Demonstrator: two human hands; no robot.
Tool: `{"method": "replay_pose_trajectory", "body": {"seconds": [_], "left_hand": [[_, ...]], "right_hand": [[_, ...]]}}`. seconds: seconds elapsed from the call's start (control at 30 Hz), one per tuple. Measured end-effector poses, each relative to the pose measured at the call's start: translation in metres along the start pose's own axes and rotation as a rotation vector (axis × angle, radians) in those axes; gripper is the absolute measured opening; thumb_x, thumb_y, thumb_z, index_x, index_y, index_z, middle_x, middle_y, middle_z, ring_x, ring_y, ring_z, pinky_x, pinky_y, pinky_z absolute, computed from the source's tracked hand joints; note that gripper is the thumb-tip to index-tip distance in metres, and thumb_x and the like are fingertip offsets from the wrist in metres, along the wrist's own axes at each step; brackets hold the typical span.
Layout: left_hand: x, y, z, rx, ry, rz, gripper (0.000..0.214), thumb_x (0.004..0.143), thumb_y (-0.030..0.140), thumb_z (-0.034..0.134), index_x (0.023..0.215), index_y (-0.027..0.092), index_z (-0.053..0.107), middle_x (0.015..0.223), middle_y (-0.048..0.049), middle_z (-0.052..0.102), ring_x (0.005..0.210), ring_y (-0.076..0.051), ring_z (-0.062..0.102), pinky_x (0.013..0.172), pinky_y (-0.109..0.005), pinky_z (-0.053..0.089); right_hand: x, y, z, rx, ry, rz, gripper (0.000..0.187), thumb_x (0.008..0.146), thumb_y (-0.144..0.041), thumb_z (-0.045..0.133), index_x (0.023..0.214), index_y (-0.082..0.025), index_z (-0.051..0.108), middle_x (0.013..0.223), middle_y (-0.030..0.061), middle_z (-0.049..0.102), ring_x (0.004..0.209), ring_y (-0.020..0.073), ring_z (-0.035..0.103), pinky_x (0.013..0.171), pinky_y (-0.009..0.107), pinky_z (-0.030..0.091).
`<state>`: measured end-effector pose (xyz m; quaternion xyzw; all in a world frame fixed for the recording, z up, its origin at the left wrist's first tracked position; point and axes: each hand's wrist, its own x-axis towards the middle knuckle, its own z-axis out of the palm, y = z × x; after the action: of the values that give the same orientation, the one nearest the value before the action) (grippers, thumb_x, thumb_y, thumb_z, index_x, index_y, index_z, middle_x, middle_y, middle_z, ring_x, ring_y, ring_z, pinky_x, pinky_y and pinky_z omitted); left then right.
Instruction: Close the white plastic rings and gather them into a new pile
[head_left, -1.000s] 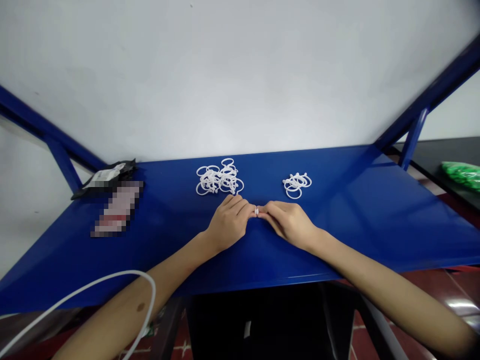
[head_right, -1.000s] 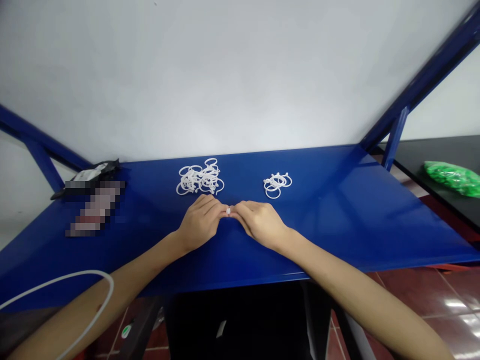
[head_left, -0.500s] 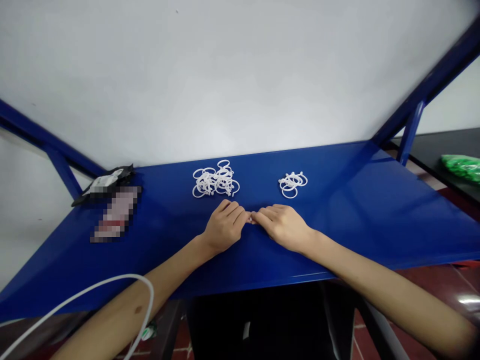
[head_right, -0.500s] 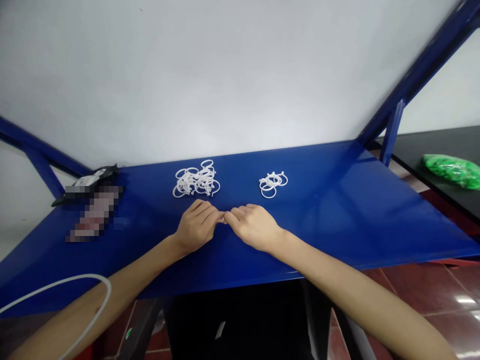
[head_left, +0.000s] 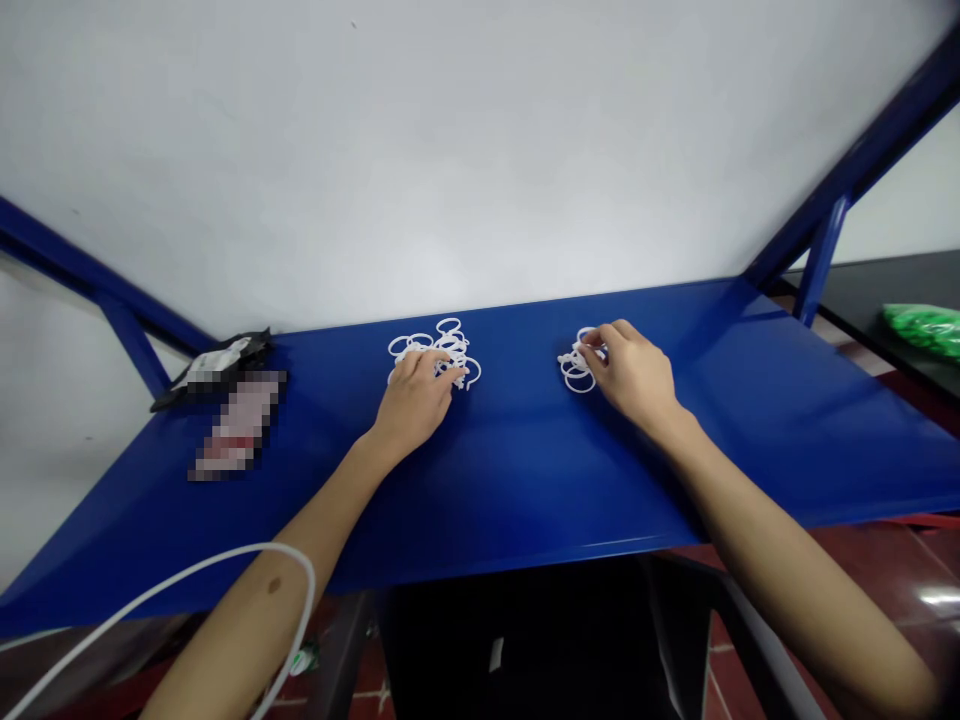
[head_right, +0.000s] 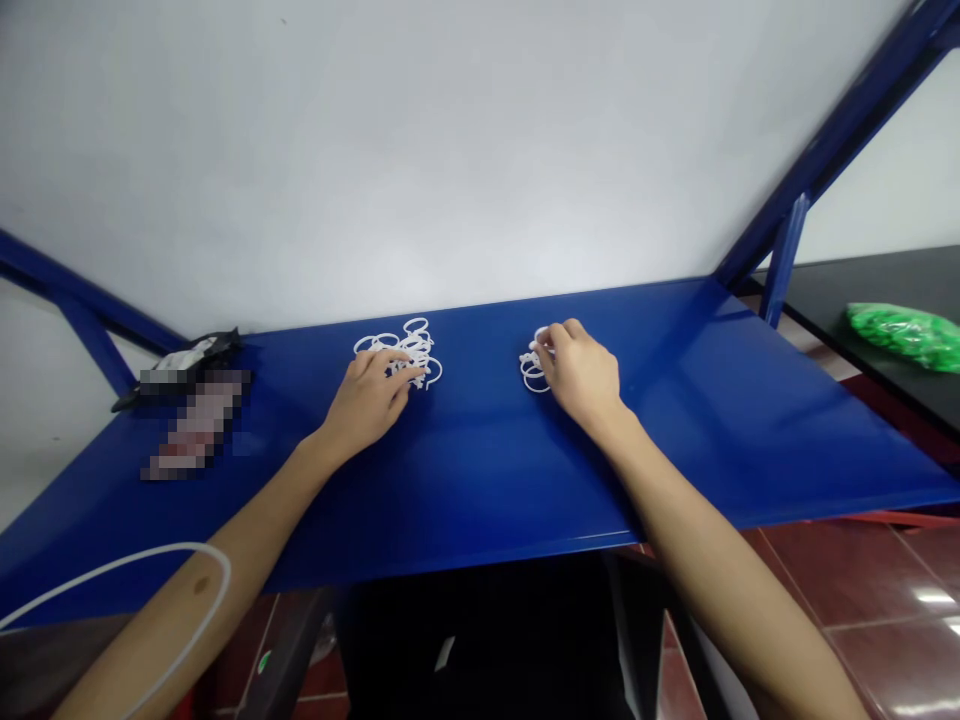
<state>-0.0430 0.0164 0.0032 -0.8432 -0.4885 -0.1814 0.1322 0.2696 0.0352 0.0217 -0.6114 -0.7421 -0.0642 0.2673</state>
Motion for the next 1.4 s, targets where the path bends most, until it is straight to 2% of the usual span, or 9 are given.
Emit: {"method": "replay_pose_trajectory", "body": {"seconds": [0.17, 0.4, 0.53, 0.67, 0.9, 0.97, 1.1, 1.23, 1.4], "left_hand": [[0.002, -0.005, 0.001, -0.002, 0.036, 0.031, 0.013, 0.095, 0.025, 0.062, 0.096, 0.022, 0.074, 0.116, -0.0089, 0.065, 0.106, -0.029, 0.051, 0.088, -0.045, 0.047], [0.004, 0.005, -0.004, -0.084, 0.104, 0.112, 0.011, 0.097, 0.020, 0.057, 0.094, 0.020, 0.068, 0.105, -0.0073, 0.069, 0.098, -0.026, 0.053, 0.086, -0.043, 0.044], [0.005, 0.020, -0.008, -0.294, 0.186, 0.135, 0.013, 0.100, 0.018, 0.052, 0.093, 0.020, 0.063, 0.096, -0.0037, 0.070, 0.093, -0.022, 0.055, 0.088, -0.039, 0.043], [0.005, 0.040, -0.012, -0.595, 0.180, 0.111, 0.014, 0.100, 0.016, 0.051, 0.091, 0.020, 0.060, 0.090, -0.0011, 0.068, 0.089, -0.017, 0.058, 0.088, -0.035, 0.044], [0.001, 0.054, -0.018, -0.951, 0.092, -0.123, 0.014, 0.098, 0.029, 0.057, 0.089, 0.021, 0.062, 0.086, -0.0003, 0.064, 0.077, -0.013, 0.057, 0.073, -0.028, 0.047], [0.001, 0.054, -0.019, -1.073, 0.037, -0.193, 0.016, 0.097, 0.034, 0.059, 0.089, 0.021, 0.063, 0.084, -0.0004, 0.064, 0.074, -0.013, 0.058, 0.070, -0.028, 0.048], [0.002, 0.053, -0.017, -1.260, -0.040, -0.295, 0.020, 0.097, 0.038, 0.055, 0.098, 0.021, 0.067, 0.082, -0.0017, 0.069, 0.072, -0.014, 0.062, 0.069, -0.029, 0.051], [0.001, 0.054, -0.011, -1.221, -0.018, -0.365, 0.027, 0.098, 0.041, 0.053, 0.108, 0.020, 0.066, 0.084, -0.0030, 0.073, 0.072, -0.014, 0.064, 0.070, -0.029, 0.051], [0.001, 0.055, -0.009, -1.006, -0.009, -0.378, 0.015, 0.095, 0.032, 0.058, 0.096, 0.021, 0.067, 0.083, 0.0004, 0.074, 0.070, -0.013, 0.063, 0.067, -0.027, 0.047]], "right_hand": [[-0.001, 0.003, 0.004, -0.010, -0.038, 0.003, 0.025, 0.095, -0.038, 0.059, 0.106, -0.018, 0.069, 0.109, 0.0116, 0.064, 0.085, 0.0240, 0.065, 0.056, 0.030, 0.045], [-0.016, -0.030, 0.006, 0.142, -0.104, -0.336, 0.022, 0.099, -0.033, 0.055, 0.110, -0.017, 0.065, 0.108, 0.0118, 0.064, 0.098, 0.0265, 0.064, 0.074, 0.038, 0.058], [-0.025, -0.045, 0.008, 0.255, -0.186, -0.447, 0.033, 0.100, -0.034, 0.053, 0.129, -0.019, 0.057, 0.120, 0.0131, 0.059, 0.100, 0.0253, 0.065, 0.076, 0.040, 0.060], [-0.032, -0.054, 0.010, 0.361, -0.268, -0.496, 0.040, 0.100, -0.036, 0.052, 0.137, -0.022, 0.050, 0.130, 0.0138, 0.054, 0.098, 0.0238, 0.066, 0.074, 0.040, 0.062], [-0.033, -0.060, 0.008, 0.723, -0.329, -0.431, 0.021, 0.098, -0.034, 0.058, 0.115, -0.023, 0.060, 0.123, 0.0088, 0.061, 0.084, 0.0145, 0.066, 0.077, 0.033, 0.058], [-0.033, -0.062, 0.005, 0.803, -0.353, -0.375, 0.015, 0.098, -0.034, 0.058, 0.104, -0.021, 0.063, 0.111, 0.0066, 0.067, 0.080, 0.0137, 0.066, 0.074, 0.030, 0.056], [-0.033, -0.063, 0.003, 0.888, -0.407, -0.187, 0.021, 0.095, -0.039, 0.062, 0.090, -0.020, 0.064, 0.073, 0.0002, 0.069, 0.062, 0.0130, 0.063, 0.057, 0.024, 0.048], [-0.034, -0.062, 0.005, 0.891, -0.333, -0.080, 0.023, 0.094, -0.040, 0.064, 0.084, -0.019, 0.062, 0.064, -0.0015, 0.067, 0.054, 0.0119, 0.060, 0.054, 0.024, 0.046], [-0.034, -0.060, 0.009, 0.869, -0.276, -0.185, 0.016, 0.095, -0.035, 0.064, 0.101, -0.020, 0.064, 0.078, 0.0004, 0.071, 0.063, 0.0125, 0.063, 0.060, 0.024, 0.049]]}}
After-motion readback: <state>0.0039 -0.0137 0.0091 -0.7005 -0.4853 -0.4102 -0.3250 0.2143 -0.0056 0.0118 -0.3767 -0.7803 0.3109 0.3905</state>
